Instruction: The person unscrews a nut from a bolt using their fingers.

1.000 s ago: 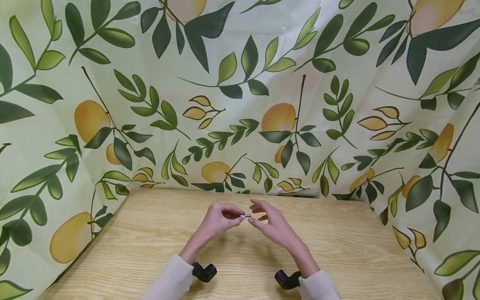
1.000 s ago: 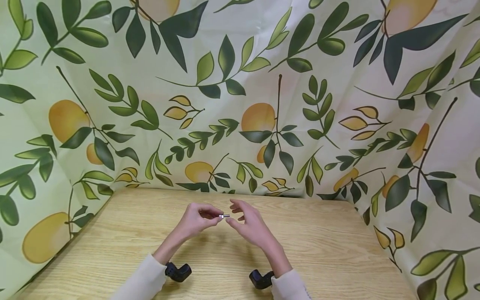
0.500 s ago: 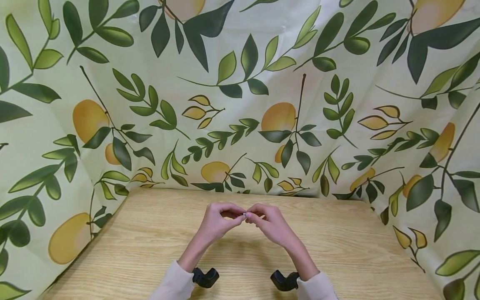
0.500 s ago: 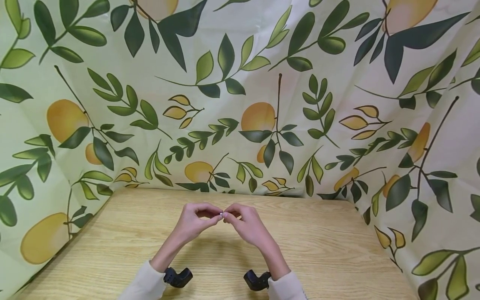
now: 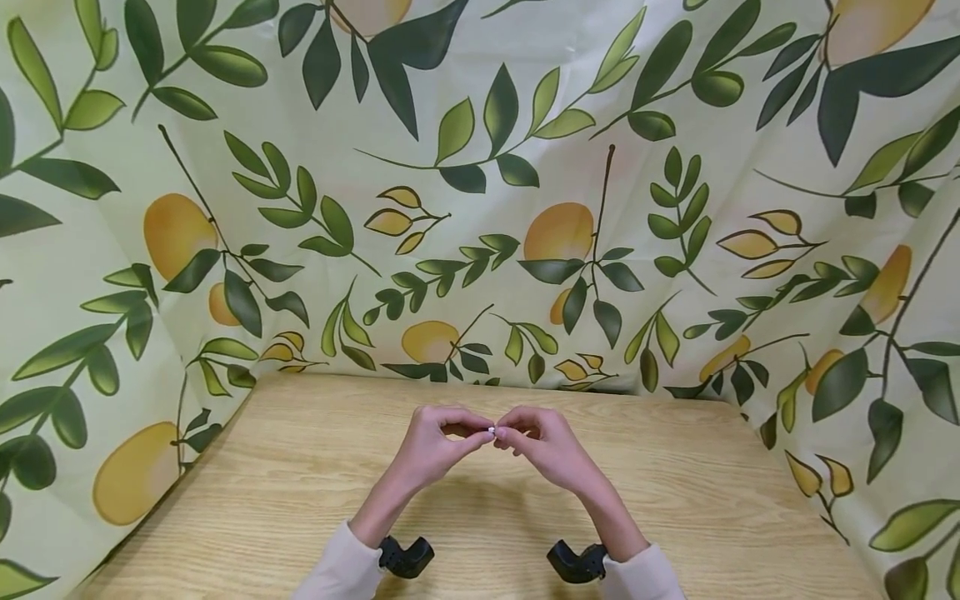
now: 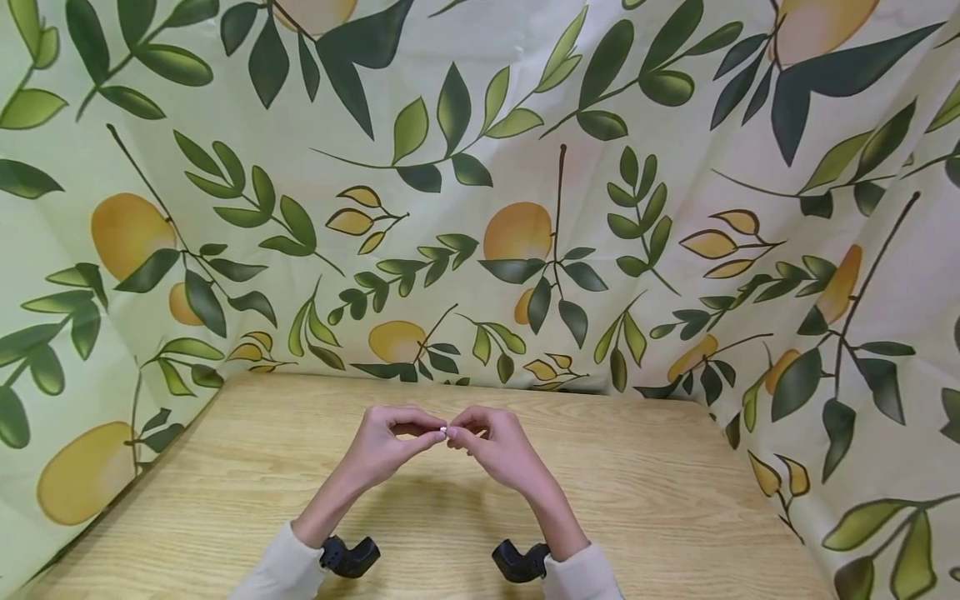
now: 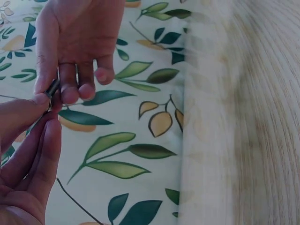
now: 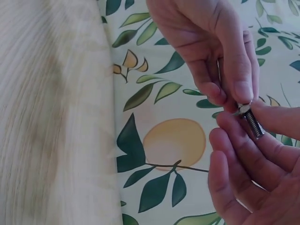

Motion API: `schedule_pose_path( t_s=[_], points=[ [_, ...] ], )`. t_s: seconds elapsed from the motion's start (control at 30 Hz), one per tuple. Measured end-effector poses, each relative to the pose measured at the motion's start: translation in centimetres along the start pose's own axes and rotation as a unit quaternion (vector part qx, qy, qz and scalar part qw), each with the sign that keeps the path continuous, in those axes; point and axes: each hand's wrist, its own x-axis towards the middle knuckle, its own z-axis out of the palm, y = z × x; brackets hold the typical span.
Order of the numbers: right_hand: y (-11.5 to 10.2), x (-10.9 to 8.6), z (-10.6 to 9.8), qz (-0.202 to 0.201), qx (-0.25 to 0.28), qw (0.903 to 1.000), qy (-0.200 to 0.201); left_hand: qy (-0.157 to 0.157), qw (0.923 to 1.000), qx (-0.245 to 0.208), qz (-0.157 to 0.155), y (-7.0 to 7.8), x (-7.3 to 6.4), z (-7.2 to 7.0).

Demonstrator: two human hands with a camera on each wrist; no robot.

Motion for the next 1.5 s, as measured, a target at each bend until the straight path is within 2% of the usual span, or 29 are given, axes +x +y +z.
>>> schedule_pose_path(
  t_s=[0.23,0.33,0.63,0.87,1.03,1.27,1.5],
  points=[
    [-0.66,-0.09,0.19,-0.012,-0.007,0.9991,0.041,-0.003,1.0000,-0.006,0.001,0.44,0.15,-0.18],
    [-0.69,-0.10,0.25,-0.018,-0.005,0.9989,0.044,-0.003,0.9999,-0.014,-0.004,0.56,0.12,-0.26],
    [-0.52,-0.18,0.28,-0.001,0.015,0.9993,0.034,-0.001,0.9999,-0.012,0.008,0.46,-0.20,-0.22],
    [-0.84,-0.15,0.45,0.000,0.013,0.9980,0.061,0.002,0.9999,-0.007,0.010,0.60,-0.15,-0.14],
    [-0.62,-0.19,0.33,0.009,0.009,0.9987,0.050,0.001,0.9999,-0.010,0.014,0.44,-0.28,-0.06],
    [-0.40,-0.19,0.24,0.017,0.039,0.9989,0.020,-0.002,0.9998,-0.003,0.019,0.39,-0.38,-0.11],
    [-0.55,-0.19,0.24,0.016,0.048,0.9983,0.029,-0.012,0.9999,-0.003,0.010,0.60,-0.21,-0.13]
  ],
)
